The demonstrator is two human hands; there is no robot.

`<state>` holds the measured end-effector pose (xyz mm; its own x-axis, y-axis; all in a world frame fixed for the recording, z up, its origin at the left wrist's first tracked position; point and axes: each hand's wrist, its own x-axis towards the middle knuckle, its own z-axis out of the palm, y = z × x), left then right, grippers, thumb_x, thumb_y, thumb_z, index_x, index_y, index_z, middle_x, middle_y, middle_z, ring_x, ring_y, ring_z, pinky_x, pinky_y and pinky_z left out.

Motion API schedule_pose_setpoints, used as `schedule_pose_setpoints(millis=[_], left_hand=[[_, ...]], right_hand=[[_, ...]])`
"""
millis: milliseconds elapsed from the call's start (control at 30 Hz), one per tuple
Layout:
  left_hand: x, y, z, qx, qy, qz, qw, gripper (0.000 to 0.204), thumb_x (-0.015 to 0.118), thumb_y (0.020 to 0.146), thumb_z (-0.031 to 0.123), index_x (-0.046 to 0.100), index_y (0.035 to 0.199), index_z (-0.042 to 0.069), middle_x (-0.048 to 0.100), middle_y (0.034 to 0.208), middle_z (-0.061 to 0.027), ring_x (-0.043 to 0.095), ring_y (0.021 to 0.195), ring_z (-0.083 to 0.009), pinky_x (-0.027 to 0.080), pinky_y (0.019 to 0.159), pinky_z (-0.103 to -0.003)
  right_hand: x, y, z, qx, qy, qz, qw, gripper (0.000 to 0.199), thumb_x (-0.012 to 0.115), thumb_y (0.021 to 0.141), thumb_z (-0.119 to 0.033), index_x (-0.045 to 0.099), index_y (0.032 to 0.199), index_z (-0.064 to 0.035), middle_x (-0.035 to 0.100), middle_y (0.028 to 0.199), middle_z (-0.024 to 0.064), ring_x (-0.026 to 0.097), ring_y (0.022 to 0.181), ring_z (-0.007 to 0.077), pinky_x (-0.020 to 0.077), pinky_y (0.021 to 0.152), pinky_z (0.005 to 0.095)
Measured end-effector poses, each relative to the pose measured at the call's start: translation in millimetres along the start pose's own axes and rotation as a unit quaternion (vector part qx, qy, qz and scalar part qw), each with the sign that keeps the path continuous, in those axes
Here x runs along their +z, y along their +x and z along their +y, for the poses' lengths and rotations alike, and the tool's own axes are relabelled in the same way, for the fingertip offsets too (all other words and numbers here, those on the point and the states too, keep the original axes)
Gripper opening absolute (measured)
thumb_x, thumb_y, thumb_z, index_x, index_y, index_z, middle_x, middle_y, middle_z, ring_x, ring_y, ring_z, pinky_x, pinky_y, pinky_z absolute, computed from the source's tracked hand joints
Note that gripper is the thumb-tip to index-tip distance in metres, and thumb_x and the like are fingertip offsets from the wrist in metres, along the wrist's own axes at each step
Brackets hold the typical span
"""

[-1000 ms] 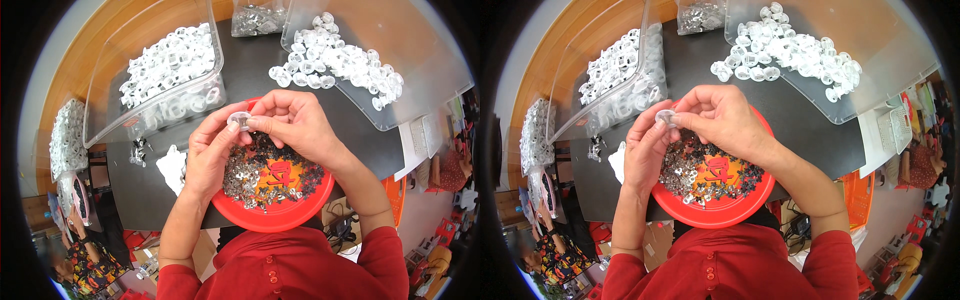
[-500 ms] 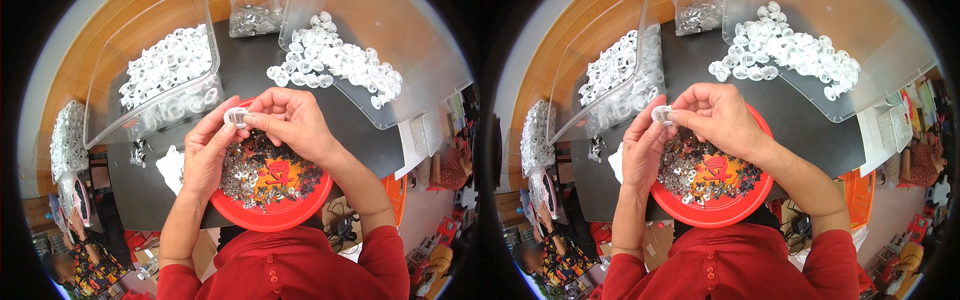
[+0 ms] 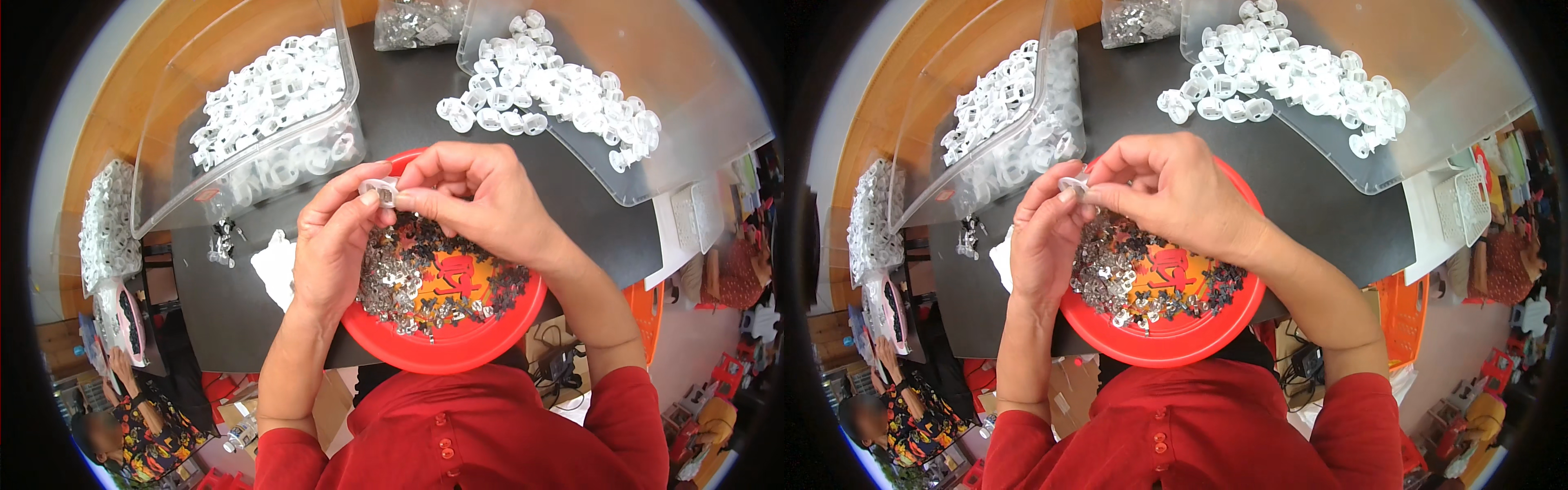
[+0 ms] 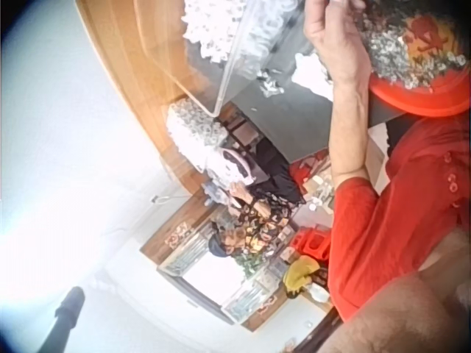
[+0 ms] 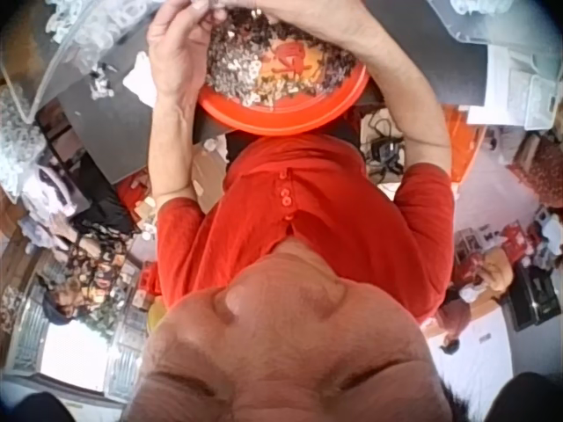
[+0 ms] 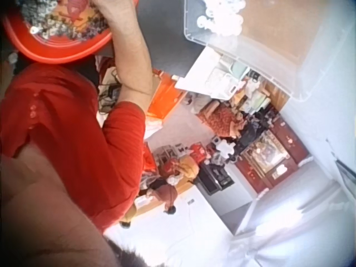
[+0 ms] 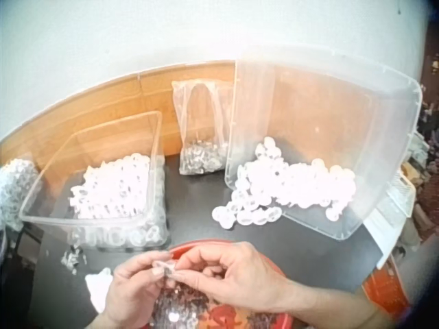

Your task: The recorder is picking up small white circular components and fitting them with even smaller metallic or dark parts, then placing the finished assemblies into containers.

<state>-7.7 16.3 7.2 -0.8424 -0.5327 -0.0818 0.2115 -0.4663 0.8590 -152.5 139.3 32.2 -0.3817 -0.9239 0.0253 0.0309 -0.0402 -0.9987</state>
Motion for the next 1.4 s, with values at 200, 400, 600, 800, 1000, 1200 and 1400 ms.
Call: schedule_pose_setpoints(millis=[200,400,600,800,1000,1200,1400], left_hand=[[-3,-2,3,0.017,0.018,-0.003,1.0,0.029,0.056,0.089,0.006,0.062,0.115,-0.003,0.067,0.104,-0.0139,0.057,0.079,-0.0121,0.047,0.077,-0.026],[-4,-3,6,0.018,0.012,-0.009,1.0,0.03,0.056,0.087,0.006,0.062,0.115,-0.004,0.067,0.103,-0.0158,0.057,0.077,-0.0121,0.047,0.077,-0.027],[-5,-1,8,-0.003,-0.021,-0.004,1.0,0.032,0.055,0.087,0.006,0.061,0.116,-0.006,0.066,0.102,-0.018,0.058,0.076,-0.0133,0.048,0.077,-0.027],[-6,-2,8,-0.011,-0.002,-0.028,1.0,0.031,0.054,0.087,0.006,0.062,0.115,-0.006,0.067,0.102,-0.0162,0.058,0.076,-0.0134,0.048,0.076,-0.027],[-4,-2,9,-0.001,0.041,-0.02,0.999,0.029,0.055,0.088,0.006,0.063,0.113,-0.004,0.067,0.1,-0.0122,0.057,0.075,-0.0118,0.047,0.074,-0.025],[-2,0,9,-0.028,0.047,0.005,0.998,0.028,0.055,0.09,0.008,0.062,0.115,-0.003,0.067,0.097,-0.0087,0.057,0.073,-0.009,0.048,0.072,-0.023],[-2,1,7,-0.028,0.046,0.004,0.999,0.028,0.057,0.091,0.011,0.061,0.114,-0.002,0.067,0.097,-0.0094,0.056,0.074,-0.0083,0.048,0.072,-0.023]], right_hand=[[-31,2,-4,-0.039,-0.193,0.075,0.977,0.016,0.068,0.082,-0.013,0.066,0.088,0.0012,0.065,0.067,0.0051,0.061,0.059,0.0093,0.0471,0.055,0.0256],[-44,-2,-4,-0.039,-0.472,-0.043,0.88,0.012,0.064,0.078,-0.013,0.066,0.082,-0.0019,0.065,0.073,0.016,0.064,0.073,0.0338,0.0496,0.068,0.0415],[-39,-4,-3,-0.085,-0.481,-0.056,0.871,0.012,0.064,0.08,-0.014,0.066,0.084,-0.0027,0.064,0.076,0.0163,0.062,0.077,0.0354,0.0491,0.07,0.0434],[-29,-4,4,-0.133,-0.449,-0.07,0.881,0.01,0.062,0.081,-0.012,0.064,0.083,-0.0027,0.063,0.081,0.0144,0.061,0.08,0.0349,0.0485,0.07,0.0447],[-25,-4,5,-0.15,-0.428,-0.11,0.884,0.008,0.062,0.08,-0.01,0.064,0.082,-0.0026,0.062,0.082,0.0127,0.061,0.081,0.0334,0.0484,0.072,0.0433],[-25,-7,6,-0.132,-0.455,-0.174,0.863,0.01,0.066,0.078,-0.011,0.062,0.085,-0.0049,0.057,0.083,0.0095,0.058,0.079,0.0308,0.0462,0.069,0.0408],[-17,-9,2,-0.14,-0.455,-0.194,0.858,0.009,0.061,0.078,-0.009,0.065,0.081,-0.0015,0.06,0.081,0.0128,0.061,0.08,0.0317,0.0485,0.073,0.0426]])
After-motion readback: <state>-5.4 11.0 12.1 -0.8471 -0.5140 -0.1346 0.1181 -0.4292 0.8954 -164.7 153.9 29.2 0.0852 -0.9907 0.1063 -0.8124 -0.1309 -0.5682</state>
